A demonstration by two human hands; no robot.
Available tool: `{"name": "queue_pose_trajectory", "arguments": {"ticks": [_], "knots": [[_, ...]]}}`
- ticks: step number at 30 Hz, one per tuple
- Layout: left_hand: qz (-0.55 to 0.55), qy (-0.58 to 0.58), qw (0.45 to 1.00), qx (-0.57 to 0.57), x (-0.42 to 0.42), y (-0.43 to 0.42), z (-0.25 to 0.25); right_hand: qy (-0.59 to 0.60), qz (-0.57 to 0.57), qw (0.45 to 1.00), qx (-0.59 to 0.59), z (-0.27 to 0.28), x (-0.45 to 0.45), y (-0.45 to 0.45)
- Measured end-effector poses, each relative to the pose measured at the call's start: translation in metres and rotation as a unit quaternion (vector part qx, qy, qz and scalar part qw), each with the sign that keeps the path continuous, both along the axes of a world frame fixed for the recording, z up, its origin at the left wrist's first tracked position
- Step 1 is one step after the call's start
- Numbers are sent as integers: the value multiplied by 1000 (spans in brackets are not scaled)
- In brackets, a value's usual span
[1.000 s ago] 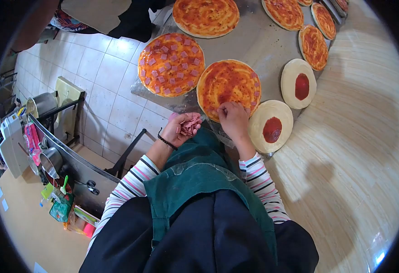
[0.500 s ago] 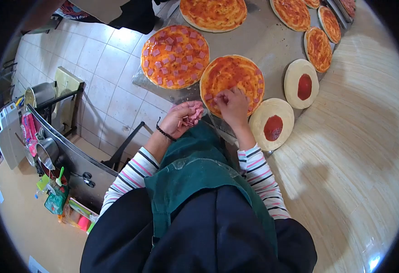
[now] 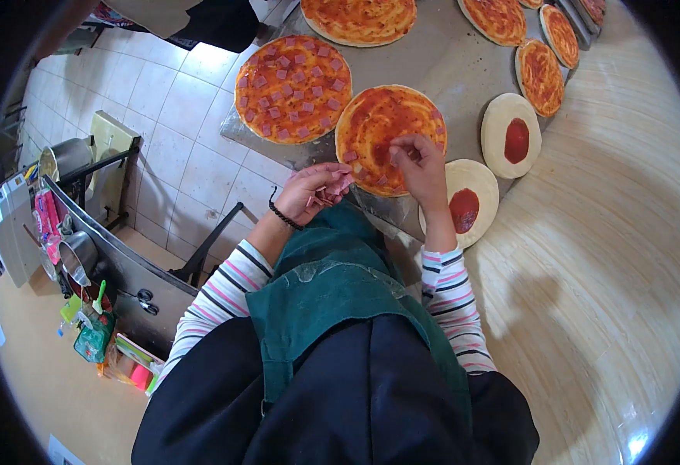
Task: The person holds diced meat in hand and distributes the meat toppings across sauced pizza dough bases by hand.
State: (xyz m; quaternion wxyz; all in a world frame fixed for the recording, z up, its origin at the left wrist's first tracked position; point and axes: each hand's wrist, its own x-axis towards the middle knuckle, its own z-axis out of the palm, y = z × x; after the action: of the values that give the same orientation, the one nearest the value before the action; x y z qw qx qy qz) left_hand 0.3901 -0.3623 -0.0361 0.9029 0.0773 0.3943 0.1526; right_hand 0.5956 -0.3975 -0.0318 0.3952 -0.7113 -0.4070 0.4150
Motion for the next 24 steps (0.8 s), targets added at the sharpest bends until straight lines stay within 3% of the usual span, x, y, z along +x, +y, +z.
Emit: {"name": "queue_pose_trajectory", "arguments": {"ticks": [1, 3, 6, 10, 12, 16, 18, 24], "knots": [[-4, -8, 1000, 0, 3, 0, -1, -1, -2, 1000, 0, 4, 1, 0], [-13, -15, 1000, 14, 9, 1, -4, 0, 159, 987, 5, 27, -6, 9], [-37, -23, 998, 42, 12, -1, -7, -42, 252, 966, 44, 27, -18, 10], [-57, 9, 997, 52, 15, 1, 2, 4, 206, 978, 16, 14, -23, 4], [-53, 15, 998, 44, 11, -2, -5, -67, 69, 995, 36, 7, -20, 2], [-25, 31, 999, 10, 6, -7, -4, -182, 114, 976, 22, -5, -18, 2], [-19, 37, 999, 3, 3, -8, -7, -329, 165, 929, 31, -8, -28, 4], [-3, 44, 999, 0, -8, -7, -13, -392, 183, 900, 47, -19, -40, 11]]}}
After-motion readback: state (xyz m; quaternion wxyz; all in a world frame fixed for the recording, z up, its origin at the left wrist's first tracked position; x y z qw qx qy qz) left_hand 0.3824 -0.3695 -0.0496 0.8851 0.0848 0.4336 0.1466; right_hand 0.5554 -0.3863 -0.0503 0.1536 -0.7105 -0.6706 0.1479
